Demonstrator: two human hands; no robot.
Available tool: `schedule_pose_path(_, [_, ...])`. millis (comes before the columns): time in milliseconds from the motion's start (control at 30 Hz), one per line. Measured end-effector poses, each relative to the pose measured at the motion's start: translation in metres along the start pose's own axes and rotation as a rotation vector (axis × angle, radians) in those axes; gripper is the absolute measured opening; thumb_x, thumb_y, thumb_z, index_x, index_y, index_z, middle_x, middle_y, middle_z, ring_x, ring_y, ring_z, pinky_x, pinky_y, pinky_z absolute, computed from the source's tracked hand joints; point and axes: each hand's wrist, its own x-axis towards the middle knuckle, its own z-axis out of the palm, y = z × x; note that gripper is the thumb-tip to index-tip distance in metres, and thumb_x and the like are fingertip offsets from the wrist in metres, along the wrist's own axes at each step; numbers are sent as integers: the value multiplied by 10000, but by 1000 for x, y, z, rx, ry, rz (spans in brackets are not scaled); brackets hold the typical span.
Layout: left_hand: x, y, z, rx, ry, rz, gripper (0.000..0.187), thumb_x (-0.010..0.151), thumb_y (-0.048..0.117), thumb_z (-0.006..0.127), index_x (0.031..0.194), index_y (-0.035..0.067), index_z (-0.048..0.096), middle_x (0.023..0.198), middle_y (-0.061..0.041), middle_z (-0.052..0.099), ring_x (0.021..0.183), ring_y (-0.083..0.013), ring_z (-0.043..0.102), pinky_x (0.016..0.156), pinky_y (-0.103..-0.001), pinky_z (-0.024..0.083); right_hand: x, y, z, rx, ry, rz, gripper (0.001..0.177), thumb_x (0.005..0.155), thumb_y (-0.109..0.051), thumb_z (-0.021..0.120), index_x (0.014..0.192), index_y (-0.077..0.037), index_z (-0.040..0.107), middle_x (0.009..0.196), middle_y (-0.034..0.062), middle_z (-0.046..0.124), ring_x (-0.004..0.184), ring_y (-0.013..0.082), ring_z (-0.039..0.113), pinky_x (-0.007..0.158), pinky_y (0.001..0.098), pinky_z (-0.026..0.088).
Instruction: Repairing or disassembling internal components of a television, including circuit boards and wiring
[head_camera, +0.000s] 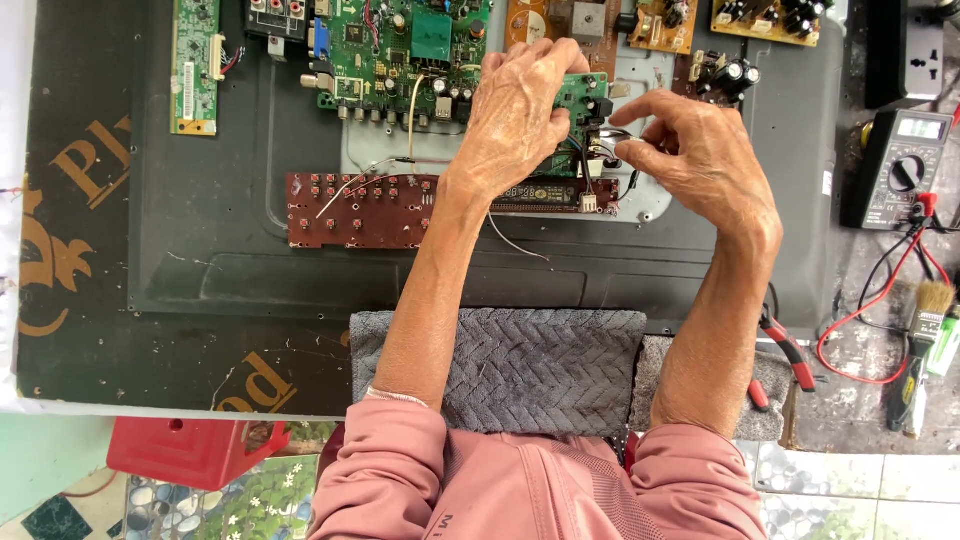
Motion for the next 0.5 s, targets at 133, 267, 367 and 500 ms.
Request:
schedule_pose_path(133, [0,0,1,-11,5,5,413,736,-72,650,1100,110,580,1015,-79,669,940,-272,595,856,-426,356,1,0,3,22,12,22,182,1022,-146,653,1180,-119,739,736,45,632,651,151,553,674,349,478])
schedule_pose_path(267, [1,-1,3,10,15,9,416,739,-78,673,1101,108,582,1010,-77,673,950,-273,608,874,-429,364,3,2,8,29,55,26,124,1016,-130,704,1128,-103,752,700,25,621,634,128,549,647,332,470])
schedule_pose_path(367, [0,1,0,12,-7,13,424,738,-64,680,1122,97,598,1013,-84,676,958,-276,616,863,-437,363,6,8,15,17,83,29,106,1018,-123,743,1116,-85,752,712,26,634,630,119,562,650,301,499])
schedule_pose_path(500, [-1,-1,-1,-16,-32,3,443,758,-36,698,1169,92,597,1055,-96,674,1007,-283,631,882,-442,371,2,16,27,63,176,53,136,1030,-112,759,1164,-98,742,710,-15,614,608,79,537,666,261,535])
